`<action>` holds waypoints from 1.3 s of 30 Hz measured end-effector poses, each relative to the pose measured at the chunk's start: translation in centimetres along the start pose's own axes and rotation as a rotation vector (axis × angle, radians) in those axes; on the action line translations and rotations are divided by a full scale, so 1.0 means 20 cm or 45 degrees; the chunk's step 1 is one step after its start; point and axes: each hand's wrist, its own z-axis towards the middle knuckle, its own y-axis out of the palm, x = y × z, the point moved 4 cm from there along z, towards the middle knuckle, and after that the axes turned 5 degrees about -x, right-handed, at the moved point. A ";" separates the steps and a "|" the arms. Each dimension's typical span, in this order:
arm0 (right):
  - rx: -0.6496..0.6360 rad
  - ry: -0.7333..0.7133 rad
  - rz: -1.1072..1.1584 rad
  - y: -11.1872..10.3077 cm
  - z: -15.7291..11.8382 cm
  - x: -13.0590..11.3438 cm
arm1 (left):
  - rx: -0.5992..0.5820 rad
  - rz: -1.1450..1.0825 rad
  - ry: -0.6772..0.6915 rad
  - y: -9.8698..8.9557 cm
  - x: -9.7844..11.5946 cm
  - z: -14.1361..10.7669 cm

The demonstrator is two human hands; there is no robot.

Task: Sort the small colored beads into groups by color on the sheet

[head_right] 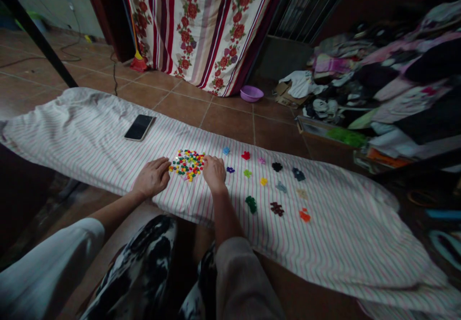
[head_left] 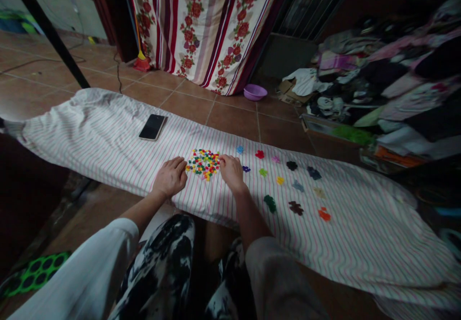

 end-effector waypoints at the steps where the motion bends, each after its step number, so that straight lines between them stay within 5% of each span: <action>1: 0.003 0.010 -0.011 0.00 0.00 0.00 | 0.002 0.006 0.003 0.00 0.00 0.00; 24: 0.126 0.091 0.086 0.00 0.01 0.00 | -0.006 -0.010 -0.020 -0.01 0.00 0.00; 39: 0.117 0.051 0.357 -0.07 -0.05 0.12 | 0.010 -0.007 -0.015 0.00 0.00 0.00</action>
